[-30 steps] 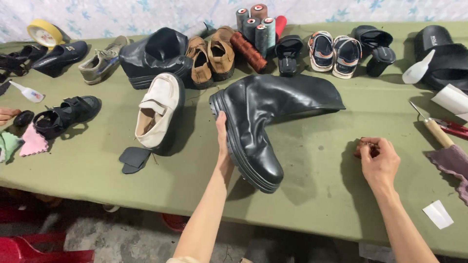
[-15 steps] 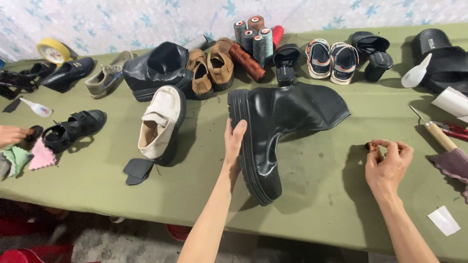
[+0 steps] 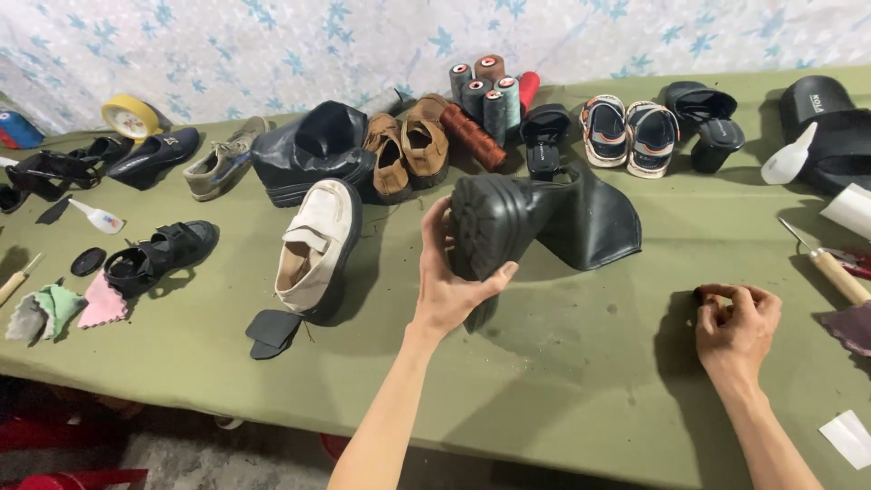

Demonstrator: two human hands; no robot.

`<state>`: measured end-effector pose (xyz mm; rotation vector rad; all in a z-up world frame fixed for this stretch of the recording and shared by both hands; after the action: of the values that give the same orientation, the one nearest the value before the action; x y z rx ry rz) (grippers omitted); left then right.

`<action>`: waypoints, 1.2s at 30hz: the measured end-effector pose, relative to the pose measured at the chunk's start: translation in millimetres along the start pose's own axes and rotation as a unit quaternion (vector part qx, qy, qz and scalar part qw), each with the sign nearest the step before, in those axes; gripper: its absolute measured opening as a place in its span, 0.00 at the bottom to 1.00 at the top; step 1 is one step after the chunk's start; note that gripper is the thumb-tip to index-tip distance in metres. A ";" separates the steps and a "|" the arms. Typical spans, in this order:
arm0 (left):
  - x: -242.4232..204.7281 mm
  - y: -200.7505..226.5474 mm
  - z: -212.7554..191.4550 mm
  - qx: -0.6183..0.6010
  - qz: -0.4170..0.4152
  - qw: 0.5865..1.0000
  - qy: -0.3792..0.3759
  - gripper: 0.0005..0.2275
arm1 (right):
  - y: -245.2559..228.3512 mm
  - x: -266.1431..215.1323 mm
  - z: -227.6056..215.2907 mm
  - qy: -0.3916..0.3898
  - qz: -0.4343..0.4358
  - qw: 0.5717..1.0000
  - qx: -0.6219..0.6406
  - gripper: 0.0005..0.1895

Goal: The person cleans a black leather boot with a cloth, then applies a white liquid from a bottle to the sole and presses the sole to the boot.

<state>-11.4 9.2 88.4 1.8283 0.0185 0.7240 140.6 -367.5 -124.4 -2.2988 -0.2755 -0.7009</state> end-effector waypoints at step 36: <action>-96.1 -140.3 46.8 0.365 0.352 0.861 0.031 0.37 | -242.5 -45.3 18.8 -0.219 -0.288 0.918 0.161 0.28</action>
<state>-20.9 -10.5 -86.6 2.5687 -0.4068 1.4305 18.2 -178.1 -22.6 -2.0262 -1.2214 -0.3571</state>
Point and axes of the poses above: each hand's wrist, its own x-axis towards the middle knuckle, its own z-axis out of the palm, y = z × x, the point moved 5 cm from there along x, towards the middle knuckle, and after that the axes turned 5 degrees about -z, right-handed, at the moved point
